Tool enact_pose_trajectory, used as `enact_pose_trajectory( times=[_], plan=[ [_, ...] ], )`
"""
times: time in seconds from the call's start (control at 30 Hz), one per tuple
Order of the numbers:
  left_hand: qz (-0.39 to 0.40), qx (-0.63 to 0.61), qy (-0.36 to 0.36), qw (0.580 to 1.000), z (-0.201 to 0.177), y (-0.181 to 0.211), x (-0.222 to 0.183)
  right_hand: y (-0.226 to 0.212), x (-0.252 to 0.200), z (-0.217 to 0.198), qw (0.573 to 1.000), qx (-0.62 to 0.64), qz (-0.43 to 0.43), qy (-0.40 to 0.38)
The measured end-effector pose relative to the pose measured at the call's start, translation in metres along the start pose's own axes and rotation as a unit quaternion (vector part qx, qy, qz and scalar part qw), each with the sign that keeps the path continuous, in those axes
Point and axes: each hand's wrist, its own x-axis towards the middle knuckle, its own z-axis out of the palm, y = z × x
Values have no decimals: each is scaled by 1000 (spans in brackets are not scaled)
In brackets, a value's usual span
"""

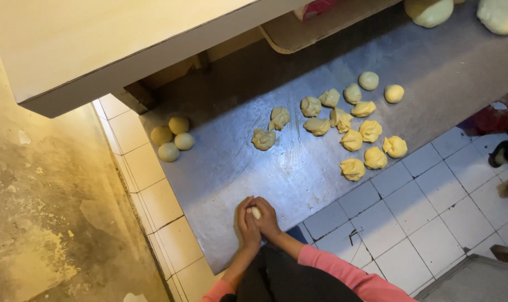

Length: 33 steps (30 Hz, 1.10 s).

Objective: Shaping and stretching dough portions on a worktable.

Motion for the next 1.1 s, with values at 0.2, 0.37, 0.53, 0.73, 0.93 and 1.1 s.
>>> enact_pose_trajectory(
  times=[0.2, 0.37, 0.53, 0.73, 0.93, 1.1],
  plan=[
    [53, 77, -60, 994, 15, -15, -51, -9, -44, -58, 997, 36, 19, -71],
    [67, 103, -91, 988, 61, -2, -1, 30, -1, -76, 1000, -18, 7, -19],
    [81, 111, -63, 988, 68, -8, 59, 26, 54, -41, 999, -20, 28, 33],
    [43, -8, -2, 999, 20, -17, 27, 18, 24, -3, 997, 53, 48, 17],
    [-38, 108, -87, 990, -13, 36, -16, 24, -10, -41, 990, 116, 39, -69],
    [140, 296, -362, 873, -29, 64, 6, 30, 23, -126, 994, -109, -29, 6]
  ],
)
